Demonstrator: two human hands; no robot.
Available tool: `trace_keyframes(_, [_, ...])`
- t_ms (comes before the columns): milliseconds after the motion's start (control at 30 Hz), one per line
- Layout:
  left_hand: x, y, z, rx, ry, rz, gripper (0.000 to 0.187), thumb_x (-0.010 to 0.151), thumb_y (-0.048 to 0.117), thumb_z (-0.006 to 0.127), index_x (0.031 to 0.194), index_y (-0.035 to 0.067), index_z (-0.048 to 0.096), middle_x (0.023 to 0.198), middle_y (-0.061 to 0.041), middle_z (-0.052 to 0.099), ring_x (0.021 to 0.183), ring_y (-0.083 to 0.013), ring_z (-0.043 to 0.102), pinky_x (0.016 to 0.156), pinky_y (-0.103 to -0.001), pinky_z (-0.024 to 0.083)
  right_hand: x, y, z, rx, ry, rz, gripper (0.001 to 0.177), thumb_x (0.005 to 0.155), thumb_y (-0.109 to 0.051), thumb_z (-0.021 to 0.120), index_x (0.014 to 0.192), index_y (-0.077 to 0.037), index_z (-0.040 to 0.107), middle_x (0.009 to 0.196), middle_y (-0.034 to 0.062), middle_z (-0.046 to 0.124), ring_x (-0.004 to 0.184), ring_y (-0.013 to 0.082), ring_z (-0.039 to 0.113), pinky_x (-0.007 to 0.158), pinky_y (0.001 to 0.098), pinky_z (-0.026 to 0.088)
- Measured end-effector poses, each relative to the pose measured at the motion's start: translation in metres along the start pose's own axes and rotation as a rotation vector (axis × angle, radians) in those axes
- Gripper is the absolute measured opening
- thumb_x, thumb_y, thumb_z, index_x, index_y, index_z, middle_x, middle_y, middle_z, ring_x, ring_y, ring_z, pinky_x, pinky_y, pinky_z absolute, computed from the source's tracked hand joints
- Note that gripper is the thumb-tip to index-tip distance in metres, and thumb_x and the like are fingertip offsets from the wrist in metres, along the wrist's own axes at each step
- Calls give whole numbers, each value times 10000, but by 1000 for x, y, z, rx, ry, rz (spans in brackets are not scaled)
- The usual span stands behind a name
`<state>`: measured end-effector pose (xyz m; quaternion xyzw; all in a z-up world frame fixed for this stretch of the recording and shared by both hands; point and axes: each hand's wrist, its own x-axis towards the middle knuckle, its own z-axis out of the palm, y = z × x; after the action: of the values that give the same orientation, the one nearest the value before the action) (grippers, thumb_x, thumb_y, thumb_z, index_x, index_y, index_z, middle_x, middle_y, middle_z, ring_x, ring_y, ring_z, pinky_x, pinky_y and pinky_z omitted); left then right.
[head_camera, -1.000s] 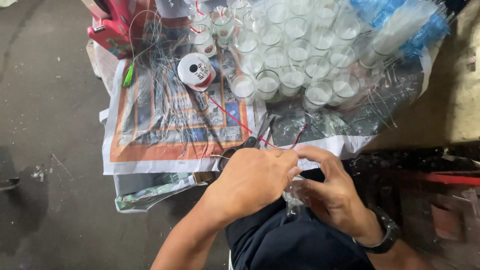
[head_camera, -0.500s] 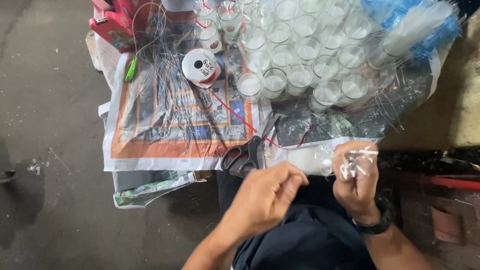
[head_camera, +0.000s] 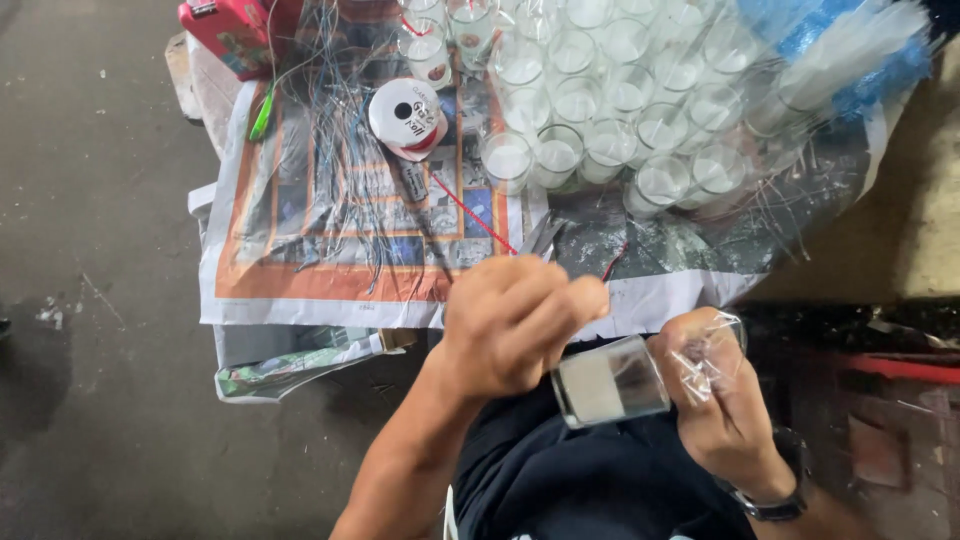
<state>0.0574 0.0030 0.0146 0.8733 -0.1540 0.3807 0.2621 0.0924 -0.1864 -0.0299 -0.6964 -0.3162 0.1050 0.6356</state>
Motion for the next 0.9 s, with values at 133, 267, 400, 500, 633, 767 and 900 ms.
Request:
trace_keyframes(133, [6,18,-8,55,-39,124,298,921,127,300,790,60,559,635,-23,432,514,-179,381,478,-278,315,8,13,-3,-175,123,71,132,862,-125,420,845,-7,476,830,91,471,717,161,456,673,262,367])
trace_keyframes(267, [-15,35,17,-38,-48,-91,131,895,132,462,809,61,530,605,-31,387,493,-197,408,465,-298,313,20,25,6,-191,123,47,441,847,-459,352,603,-103,443,580,6,453,515,105,415,506,248,326])
trace_keyframes(400, [-24,36,18,-215,-6,-281,123,916,142,404,891,64,496,662,-65,503,507,-237,445,496,-305,377,4,69,7,-566,-59,-328,286,862,-257,378,783,12,432,764,170,518,658,331,508,569,410,376])
trace_keyframes(500, [-38,42,26,-332,-42,-357,113,901,98,400,822,67,474,640,-53,502,485,-221,461,478,-293,373,24,47,12,-366,186,-63,230,913,-180,298,826,-18,437,780,92,462,656,207,427,717,333,360])
trace_keyframes(633, [-57,47,52,-476,-60,-631,92,891,111,446,868,64,523,718,-35,579,546,-162,548,518,-253,431,40,24,21,448,341,121,129,858,-197,434,839,-92,360,608,-27,257,449,51,244,400,192,213])
trace_keyframes(767, [-61,46,66,-423,-186,-812,243,887,149,446,1130,154,438,700,-15,577,515,-209,562,497,-300,422,43,20,31,575,457,67,105,871,-191,452,858,-113,383,573,-50,220,469,54,237,416,200,235])
trace_keyframes(900, [-64,45,78,-251,-306,-780,334,860,161,452,1188,182,389,583,-75,571,475,-328,518,394,-392,356,47,20,32,504,427,22,136,877,-226,433,865,-116,354,559,-62,160,453,42,178,405,199,171])
